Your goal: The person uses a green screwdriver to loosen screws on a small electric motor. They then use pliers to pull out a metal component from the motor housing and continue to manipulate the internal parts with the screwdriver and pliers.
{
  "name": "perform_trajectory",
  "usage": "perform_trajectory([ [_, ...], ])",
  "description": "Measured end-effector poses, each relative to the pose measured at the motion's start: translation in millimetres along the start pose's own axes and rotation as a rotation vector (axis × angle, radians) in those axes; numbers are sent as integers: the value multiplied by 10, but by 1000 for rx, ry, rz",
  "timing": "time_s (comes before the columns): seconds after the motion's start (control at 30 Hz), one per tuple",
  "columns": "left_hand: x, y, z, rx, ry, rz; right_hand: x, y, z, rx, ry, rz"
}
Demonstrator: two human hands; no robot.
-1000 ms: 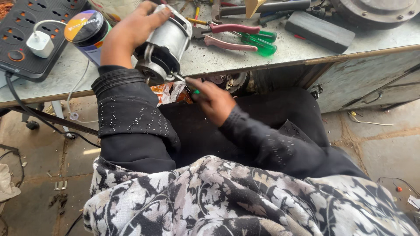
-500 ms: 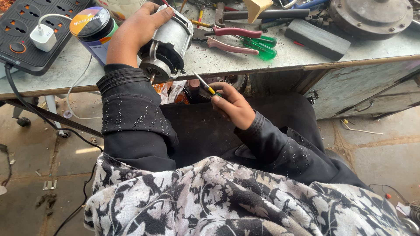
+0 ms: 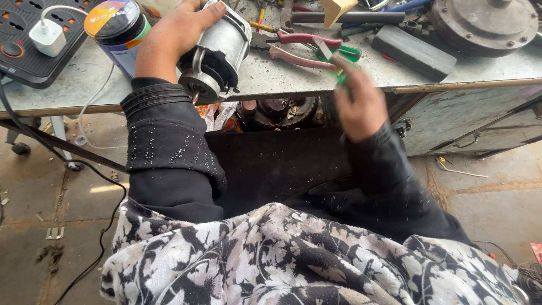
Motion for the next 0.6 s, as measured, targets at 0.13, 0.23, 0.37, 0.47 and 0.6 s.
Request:
perform_trajectory([
  [0.13, -9, 4, 4, -20, -1, -10, -447, 413, 247, 505, 204, 149],
  [0.23, -38, -14, 0, -45, 1, -8, -725, 709, 320, 746, 280, 240],
  [0.37, -72, -72, -42, -70, 12, 85, -893, 921, 343, 767, 266, 286],
  [0.47, -107, -88, -66, -59, 26, 132, -927, 822, 253, 652, 238, 323],
  [0.6, -94, -118, -81, -28, 37, 174, -865, 449, -102, 441, 108, 350],
])
Point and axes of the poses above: each hand's wrist, its own x-axis away from the middle knuckle, its own z-axis out of the back of the hand, y = z × x, the point moved 4 cm from there along -x, towards the middle knuckle, and after that the axes turned 2 degrees about x, right-handed, at the moved point
